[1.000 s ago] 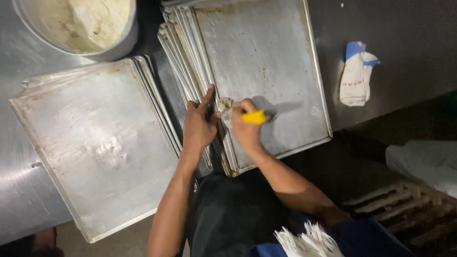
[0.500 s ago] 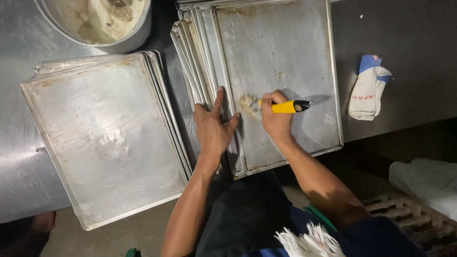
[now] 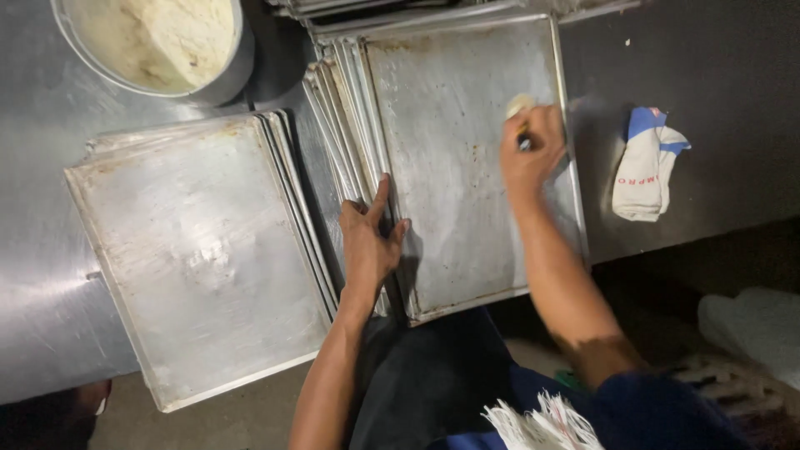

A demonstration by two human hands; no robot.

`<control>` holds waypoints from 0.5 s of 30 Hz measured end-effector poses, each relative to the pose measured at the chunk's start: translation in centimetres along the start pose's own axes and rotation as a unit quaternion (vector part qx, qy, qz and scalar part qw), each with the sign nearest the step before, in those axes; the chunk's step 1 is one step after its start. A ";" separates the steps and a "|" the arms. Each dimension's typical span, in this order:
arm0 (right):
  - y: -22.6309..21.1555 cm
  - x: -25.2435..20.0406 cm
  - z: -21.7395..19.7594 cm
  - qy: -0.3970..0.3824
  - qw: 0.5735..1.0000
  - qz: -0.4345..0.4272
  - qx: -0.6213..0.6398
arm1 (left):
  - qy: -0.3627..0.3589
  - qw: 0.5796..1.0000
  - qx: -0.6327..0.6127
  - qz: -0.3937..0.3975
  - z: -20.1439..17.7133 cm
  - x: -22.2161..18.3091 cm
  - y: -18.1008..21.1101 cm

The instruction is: Apply grease or shortening to individual baking trays using a brush.

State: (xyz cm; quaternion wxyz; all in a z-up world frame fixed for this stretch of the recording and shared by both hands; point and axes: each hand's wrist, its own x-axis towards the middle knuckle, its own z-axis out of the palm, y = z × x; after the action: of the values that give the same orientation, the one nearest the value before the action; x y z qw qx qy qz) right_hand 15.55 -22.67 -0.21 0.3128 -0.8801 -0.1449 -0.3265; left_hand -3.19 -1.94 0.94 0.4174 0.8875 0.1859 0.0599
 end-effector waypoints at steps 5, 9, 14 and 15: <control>-12.0 -5.9 2.8 -0.115 0.976 0.041 0.181 | -0.048 0.999 0.000 -0.020 -0.8 0.5 0.0; -12.5 -6.1 4.4 -0.099 0.963 0.079 0.237 | -0.024 1.000 0.002 -0.004 0.7 0.1 -2.0; -1.0 -3.0 4.7 -0.072 0.986 0.008 0.148 | -0.031 0.999 -0.006 -0.029 -0.7 -0.4 0.4; 3.5 -1.9 5.3 -0.070 0.986 0.009 0.150 | -0.030 0.999 -0.004 -0.028 -0.7 -0.2 0.4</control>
State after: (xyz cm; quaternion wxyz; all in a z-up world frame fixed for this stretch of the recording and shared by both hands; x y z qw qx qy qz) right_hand 18.30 -21.99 -6.19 0.4331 -0.8451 -0.2060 -0.2363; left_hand -3.48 -1.76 1.71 0.4279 0.8816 0.1977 0.0222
